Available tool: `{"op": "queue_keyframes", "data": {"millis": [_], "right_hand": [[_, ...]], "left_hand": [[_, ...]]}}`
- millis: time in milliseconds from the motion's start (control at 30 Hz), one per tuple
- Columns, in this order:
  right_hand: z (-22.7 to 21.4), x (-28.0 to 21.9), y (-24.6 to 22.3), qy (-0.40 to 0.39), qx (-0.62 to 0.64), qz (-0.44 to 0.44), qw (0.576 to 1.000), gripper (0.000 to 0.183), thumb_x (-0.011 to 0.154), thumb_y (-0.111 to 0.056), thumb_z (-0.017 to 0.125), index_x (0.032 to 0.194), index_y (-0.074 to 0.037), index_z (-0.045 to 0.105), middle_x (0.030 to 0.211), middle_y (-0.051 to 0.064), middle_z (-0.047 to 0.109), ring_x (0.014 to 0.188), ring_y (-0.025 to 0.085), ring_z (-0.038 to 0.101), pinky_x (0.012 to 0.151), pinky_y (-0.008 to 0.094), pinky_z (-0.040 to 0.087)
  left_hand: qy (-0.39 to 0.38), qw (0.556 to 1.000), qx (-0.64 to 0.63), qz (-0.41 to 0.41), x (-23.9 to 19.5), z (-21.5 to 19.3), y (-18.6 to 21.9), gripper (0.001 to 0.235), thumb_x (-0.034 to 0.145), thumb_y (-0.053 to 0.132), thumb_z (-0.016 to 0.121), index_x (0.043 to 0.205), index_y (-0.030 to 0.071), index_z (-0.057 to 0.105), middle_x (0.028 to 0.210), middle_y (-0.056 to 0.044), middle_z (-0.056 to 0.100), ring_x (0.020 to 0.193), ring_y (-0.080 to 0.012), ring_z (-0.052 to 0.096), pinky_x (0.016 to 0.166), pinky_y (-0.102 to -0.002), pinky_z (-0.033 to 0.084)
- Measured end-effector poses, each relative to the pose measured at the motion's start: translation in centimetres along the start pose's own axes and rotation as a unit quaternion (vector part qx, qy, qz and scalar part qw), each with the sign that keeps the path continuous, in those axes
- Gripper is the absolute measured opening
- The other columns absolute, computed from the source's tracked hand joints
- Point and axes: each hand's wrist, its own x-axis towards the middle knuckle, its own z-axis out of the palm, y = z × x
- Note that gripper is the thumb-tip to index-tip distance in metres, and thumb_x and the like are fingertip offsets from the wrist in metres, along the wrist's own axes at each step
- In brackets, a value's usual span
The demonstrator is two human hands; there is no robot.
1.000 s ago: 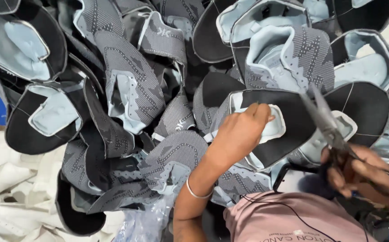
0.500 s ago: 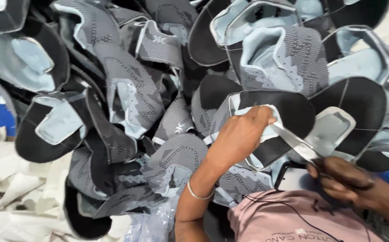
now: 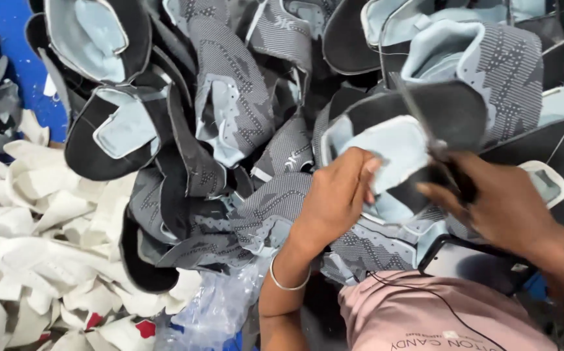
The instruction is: The person trims excess material and loose threads from shoe upper components using scissors.
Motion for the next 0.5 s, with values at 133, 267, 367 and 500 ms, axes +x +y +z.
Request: {"op": "queue_keyframes", "data": {"millis": [133, 267, 367, 500], "right_hand": [[1.5, 2.0, -0.6, -0.051, -0.034, 0.070, 0.996, 0.054, 0.089, -0.045, 0.076, 0.125, -0.009, 0.061, 0.078, 0.021, 0.071, 0.074, 0.040, 0.071, 0.063, 0.044, 0.053], [3.1, 1.7, 0.6, -0.027, 0.028, 0.047, 0.998, 0.051, 0.086, -0.042, 0.075, 0.119, -0.005, 0.061, 0.077, 0.023, 0.069, 0.073, 0.043, 0.069, 0.063, 0.048, 0.052], [3.6, 1.7, 1.0, 0.004, 0.048, 0.036, 0.998, 0.053, 0.084, -0.041, 0.075, 0.121, -0.005, 0.061, 0.079, 0.023, 0.069, 0.074, 0.043, 0.069, 0.063, 0.048, 0.052], [5.1, 2.1, 2.4, -0.017, 0.077, 0.035, 0.996, 0.055, 0.082, -0.041, 0.077, 0.121, -0.005, 0.062, 0.080, 0.020, 0.071, 0.070, 0.036, 0.070, 0.063, 0.045, 0.053]], "left_hand": [[0.081, 0.963, 0.233, 0.110, 0.4, -0.5, -0.3, 0.035, 0.088, -0.004, 0.056, 0.123, -0.001, 0.057, 0.111, -0.022, 0.066, 0.078, -0.0397, 0.068, 0.066, -0.045, 0.056], [-0.001, 0.917, 0.398, 0.006, 1.2, 1.2, -2.8, 0.031, 0.084, 0.001, 0.060, 0.115, 0.002, 0.059, 0.110, -0.021, 0.067, 0.068, -0.0403, 0.070, 0.056, -0.048, 0.056], [-0.063, 0.894, 0.444, -0.006, 3.4, 3.0, -5.3, 0.018, 0.092, 0.007, 0.060, 0.109, 0.003, 0.062, 0.098, -0.017, 0.072, 0.075, -0.0361, 0.073, 0.061, -0.045, 0.058], [-0.054, 0.894, 0.442, 0.055, 5.9, 6.2, -8.2, 0.007, 0.086, 0.012, 0.064, 0.090, 0.008, 0.066, 0.082, -0.012, 0.074, 0.073, -0.0310, 0.076, 0.060, -0.042, 0.059]]}}
